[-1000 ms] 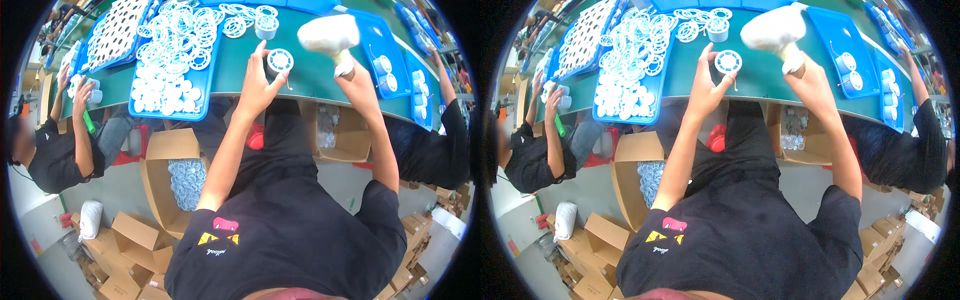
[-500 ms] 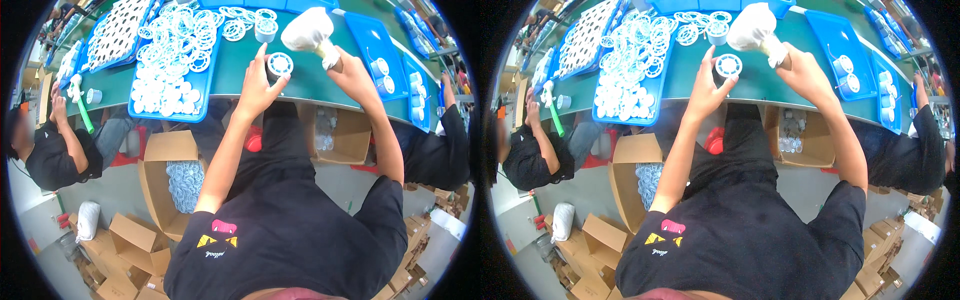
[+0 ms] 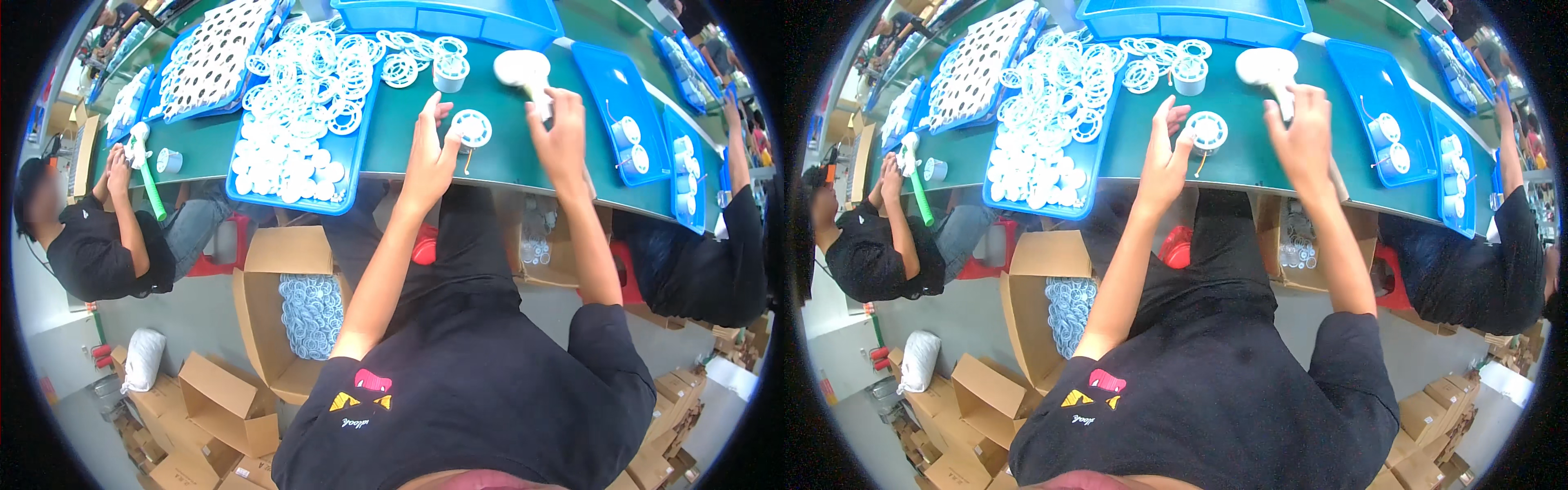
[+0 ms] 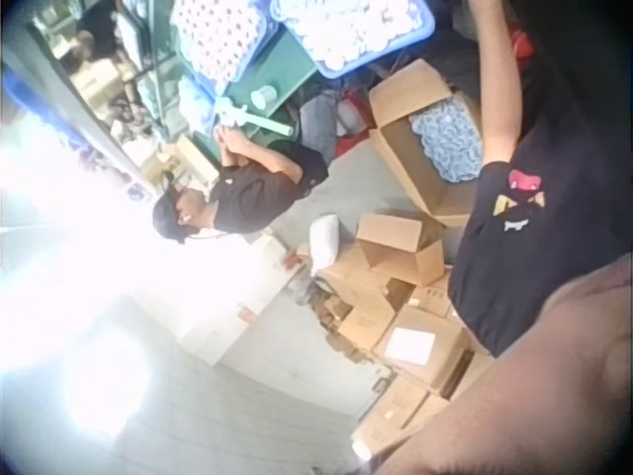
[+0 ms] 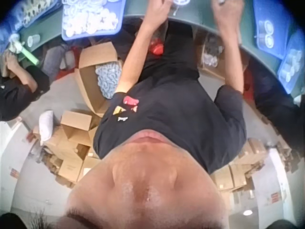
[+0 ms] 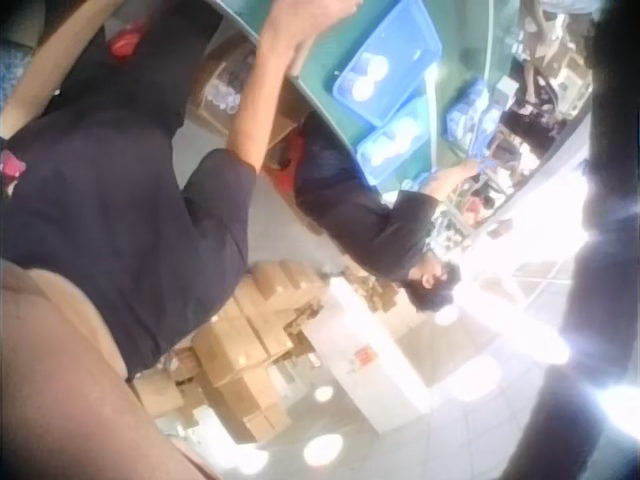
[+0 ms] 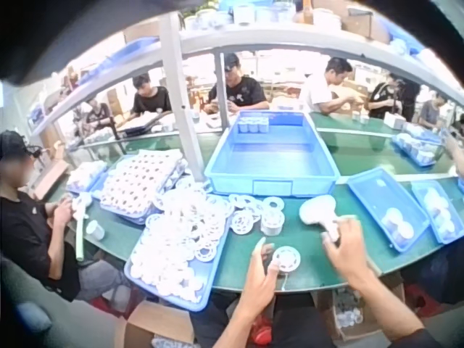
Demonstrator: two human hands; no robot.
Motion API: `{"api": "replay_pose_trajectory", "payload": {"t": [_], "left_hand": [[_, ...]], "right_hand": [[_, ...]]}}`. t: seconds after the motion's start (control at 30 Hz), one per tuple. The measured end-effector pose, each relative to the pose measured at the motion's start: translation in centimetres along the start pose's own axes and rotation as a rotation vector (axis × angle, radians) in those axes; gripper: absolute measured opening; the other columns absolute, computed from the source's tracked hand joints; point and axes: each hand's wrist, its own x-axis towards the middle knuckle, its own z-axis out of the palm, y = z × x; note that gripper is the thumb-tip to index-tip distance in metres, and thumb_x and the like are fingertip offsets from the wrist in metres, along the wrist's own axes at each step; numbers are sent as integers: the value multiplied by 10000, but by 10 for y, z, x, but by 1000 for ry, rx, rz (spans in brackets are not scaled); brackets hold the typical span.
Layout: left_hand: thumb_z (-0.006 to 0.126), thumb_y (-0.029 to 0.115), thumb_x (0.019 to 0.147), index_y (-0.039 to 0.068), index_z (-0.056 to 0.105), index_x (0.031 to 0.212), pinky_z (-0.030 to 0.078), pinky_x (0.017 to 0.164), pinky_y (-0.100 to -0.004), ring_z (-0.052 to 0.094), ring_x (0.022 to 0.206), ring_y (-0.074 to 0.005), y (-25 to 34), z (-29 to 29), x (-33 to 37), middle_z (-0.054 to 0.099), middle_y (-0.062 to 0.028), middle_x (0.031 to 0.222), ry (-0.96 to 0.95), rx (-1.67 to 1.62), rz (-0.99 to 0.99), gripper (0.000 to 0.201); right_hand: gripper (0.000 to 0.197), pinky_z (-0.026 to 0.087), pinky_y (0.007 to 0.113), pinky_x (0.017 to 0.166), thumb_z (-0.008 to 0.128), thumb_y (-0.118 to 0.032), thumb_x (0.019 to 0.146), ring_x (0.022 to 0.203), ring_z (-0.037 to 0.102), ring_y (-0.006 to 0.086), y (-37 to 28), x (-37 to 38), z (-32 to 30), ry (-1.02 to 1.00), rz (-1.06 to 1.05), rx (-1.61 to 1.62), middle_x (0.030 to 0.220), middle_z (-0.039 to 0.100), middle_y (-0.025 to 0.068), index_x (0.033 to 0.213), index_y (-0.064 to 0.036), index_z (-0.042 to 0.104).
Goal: Assembling small circular electronic parts by tapping them together with a mallet on a factory production line.
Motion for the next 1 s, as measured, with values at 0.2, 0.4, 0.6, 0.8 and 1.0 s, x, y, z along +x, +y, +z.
{"api": "replay_pose_trajectory", "payload": {"t": [0.2, 0.4, 0.6, 0.8, 1.0], "left_hand": [[467, 250, 1136, -16, 355, 1549, 507, 1001, -370, 643, 1137, -236, 19, 8, 6, 674, -161, 1253, 117, -226, -234, 504], [589, 264, 1074, -14, 349, 1554, 496, 1013, -400, 642, 1150, -270, 13, 3, 5, 654, -194, 1301, 143, 56, -180, 605], [753, 348, 963, -34, 267, 1598, 514, 960, -434, 578, 1124, -308, 15, 22, 17, 503, -240, 1419, 102, 304, -65, 886], [780, 380, 929, -59, 210, 1602, 556, 904, -461, 656, 1043, -354, 15, 9, 43, 473, -259, 1474, 89, 393, -153, 985], [786, 467, 893, -64, 361, 1498, 549, 935, -525, 681, 1125, -479, 12, 18, 85, 579, -286, 1417, 215, 631, -135, 910]], "right_hand": [[472, 590, 447, 827, 768, -296, 894, 978, 694, 411, -66, -9, 19, -526, -61, 394, 1174, 635, 177, 1283, -67, 629], [460, 569, 457, 837, 815, -309, 853, 973, 696, 405, -7, 37, -7, 107, -46, 266, 1050, 691, 228, 1176, -7, 687], [559, 552, 513, 914, 682, -437, 938, 1053, 656, 461, 189, 68, -8, 104, 270, -337, 1174, 653, 279, 1287, -2, 636], [545, 536, 565, 930, 648, -468, 931, 1149, 631, 439, 192, 71, -6, -52, 347, -541, 1222, 676, 250, 1269, -40, 665], [622, 522, 570, 983, 677, -482, 940, 1199, 615, 482, 167, 81, -12, -106, 531, -513, 1310, 648, 269, 1382, -49, 612]]}}
